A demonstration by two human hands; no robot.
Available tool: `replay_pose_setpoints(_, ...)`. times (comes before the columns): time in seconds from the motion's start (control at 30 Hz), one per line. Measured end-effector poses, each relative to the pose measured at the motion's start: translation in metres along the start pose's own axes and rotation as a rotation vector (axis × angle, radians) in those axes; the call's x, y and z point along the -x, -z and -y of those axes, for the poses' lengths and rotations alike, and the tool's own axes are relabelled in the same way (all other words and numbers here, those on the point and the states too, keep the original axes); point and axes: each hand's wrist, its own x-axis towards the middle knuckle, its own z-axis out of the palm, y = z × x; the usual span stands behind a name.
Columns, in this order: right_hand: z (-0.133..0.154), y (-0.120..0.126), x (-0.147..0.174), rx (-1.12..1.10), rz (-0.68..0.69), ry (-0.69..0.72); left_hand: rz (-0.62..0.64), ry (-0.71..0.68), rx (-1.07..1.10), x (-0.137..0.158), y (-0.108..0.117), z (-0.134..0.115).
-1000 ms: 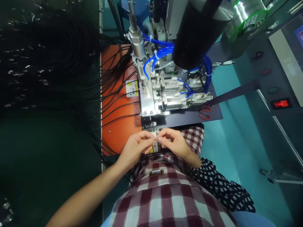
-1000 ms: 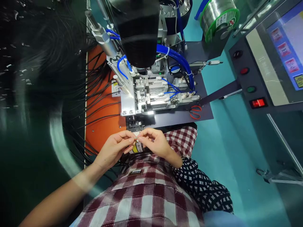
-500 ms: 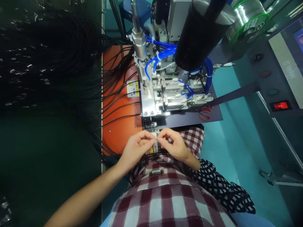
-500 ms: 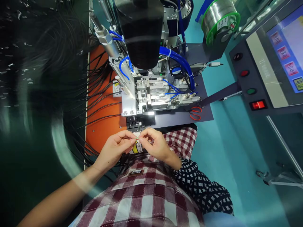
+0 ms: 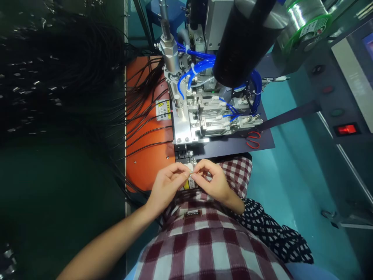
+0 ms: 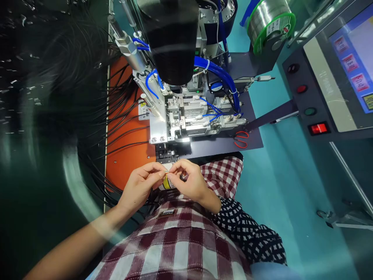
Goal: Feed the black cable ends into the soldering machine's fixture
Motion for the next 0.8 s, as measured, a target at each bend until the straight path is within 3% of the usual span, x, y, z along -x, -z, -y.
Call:
replay_pose_setpoints(0.53,0.004,-0.005,-0.003,0.011,-0.09,-0.014,-0.063,-0.049,-0.054,0.002,-0.008,-0.009)
replay_pose_setpoints(0.8,0.002,-0.008,-0.004,-0.267,-0.056,-0.247,-0.067,-0.029,-0.008,0.002,-0.008,-0.004)
